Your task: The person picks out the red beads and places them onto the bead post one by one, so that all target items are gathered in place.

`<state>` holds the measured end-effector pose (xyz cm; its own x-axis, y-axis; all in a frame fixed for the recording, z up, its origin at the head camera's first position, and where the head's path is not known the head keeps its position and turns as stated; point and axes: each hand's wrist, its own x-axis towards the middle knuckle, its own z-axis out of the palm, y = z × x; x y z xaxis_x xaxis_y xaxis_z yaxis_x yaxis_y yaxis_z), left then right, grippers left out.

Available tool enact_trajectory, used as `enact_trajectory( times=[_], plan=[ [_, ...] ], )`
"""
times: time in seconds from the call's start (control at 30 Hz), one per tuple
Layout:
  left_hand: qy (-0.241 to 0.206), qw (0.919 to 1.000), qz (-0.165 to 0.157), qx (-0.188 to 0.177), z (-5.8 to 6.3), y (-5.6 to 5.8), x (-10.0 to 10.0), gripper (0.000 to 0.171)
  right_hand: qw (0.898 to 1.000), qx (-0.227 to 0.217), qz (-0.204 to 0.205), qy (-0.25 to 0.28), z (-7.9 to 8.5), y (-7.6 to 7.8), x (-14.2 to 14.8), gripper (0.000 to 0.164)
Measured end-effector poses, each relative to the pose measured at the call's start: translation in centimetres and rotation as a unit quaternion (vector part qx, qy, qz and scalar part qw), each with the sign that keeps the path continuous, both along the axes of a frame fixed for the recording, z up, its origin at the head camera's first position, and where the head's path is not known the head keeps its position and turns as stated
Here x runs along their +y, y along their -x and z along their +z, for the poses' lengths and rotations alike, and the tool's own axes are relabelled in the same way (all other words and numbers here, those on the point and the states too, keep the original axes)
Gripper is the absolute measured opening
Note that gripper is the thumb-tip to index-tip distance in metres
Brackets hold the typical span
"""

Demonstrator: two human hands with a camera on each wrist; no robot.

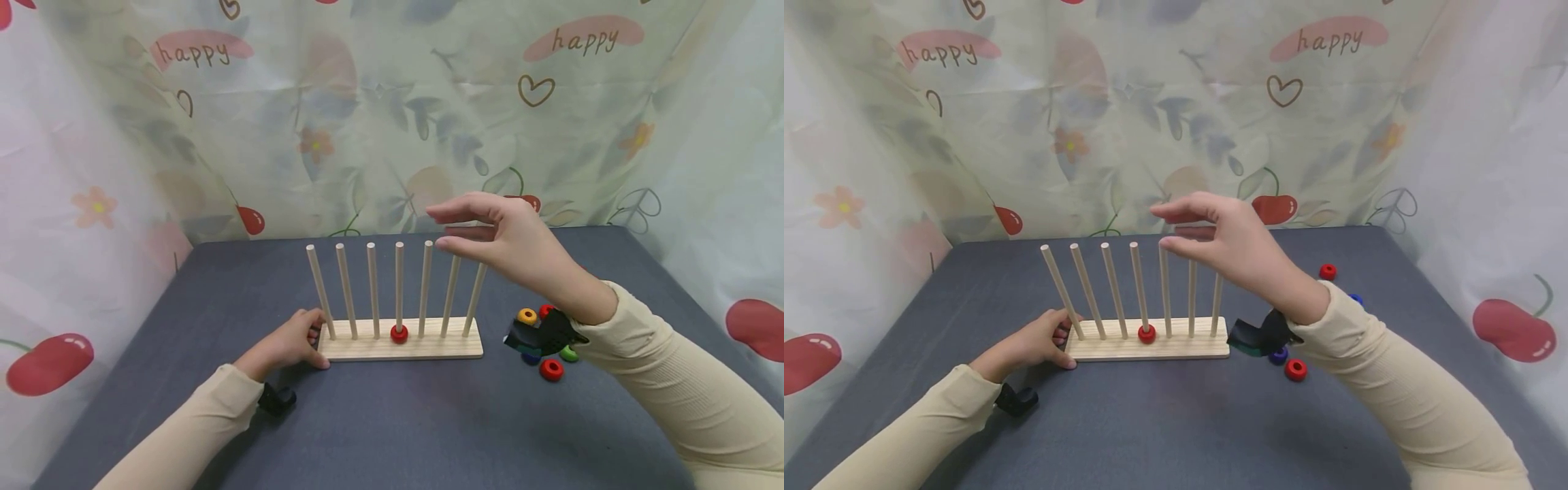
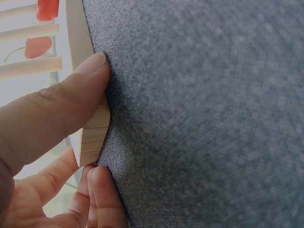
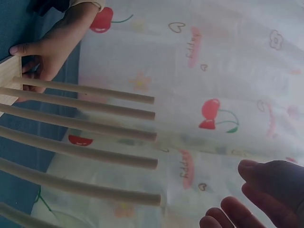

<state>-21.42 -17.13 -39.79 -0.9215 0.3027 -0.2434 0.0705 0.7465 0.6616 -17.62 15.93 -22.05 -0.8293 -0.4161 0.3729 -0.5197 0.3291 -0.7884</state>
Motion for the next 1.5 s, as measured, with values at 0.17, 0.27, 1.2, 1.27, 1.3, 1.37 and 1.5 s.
enact_trajectory(
  times=[0.17,0.27,1.2,1.27,1.3,1.37,1.5],
  plan=[
    [-0.004,1.0000,0.000,-0.002,0.1,0.0,0.0,0.065,1.000,0.012,-0.024,-0.002,-0.5,-0.6,1.4,0.040],
    [-0.005,1.0000,-0.001,-0.001,0.0,0.0,-0.1,0.064,0.999,0.028,-0.036,0.006,-1.1,-1.0,2.3,0.039],
    [-0.015,0.9999,-0.001,-0.001,-0.1,0.1,-0.1,0.064,0.991,0.042,-0.131,-0.002,-7.6,-4.6,8.2,0.038],
    [-0.017,0.9999,-0.002,-0.001,-0.1,0.1,-0.1,0.064,0.990,0.032,-0.134,-0.005,-8.2,-4.7,8.5,0.037],
    [-0.018,0.9998,-0.003,0.000,-0.1,0.0,-0.1,0.064,0.991,0.025,-0.132,-0.005,-8.5,-4.8,8.7,0.037],
    [-0.019,0.9998,-0.005,0.001,-0.1,0.0,-0.1,0.064,0.991,0.011,-0.130,-0.007,-9.0,-4.9,9.0,0.037],
    [-0.021,0.9998,-0.001,0.000,0.0,0.0,-0.1,0.064,0.991,-0.010,-0.129,-0.021,-10.2,-5.2,9.6,0.035]
  ],
)
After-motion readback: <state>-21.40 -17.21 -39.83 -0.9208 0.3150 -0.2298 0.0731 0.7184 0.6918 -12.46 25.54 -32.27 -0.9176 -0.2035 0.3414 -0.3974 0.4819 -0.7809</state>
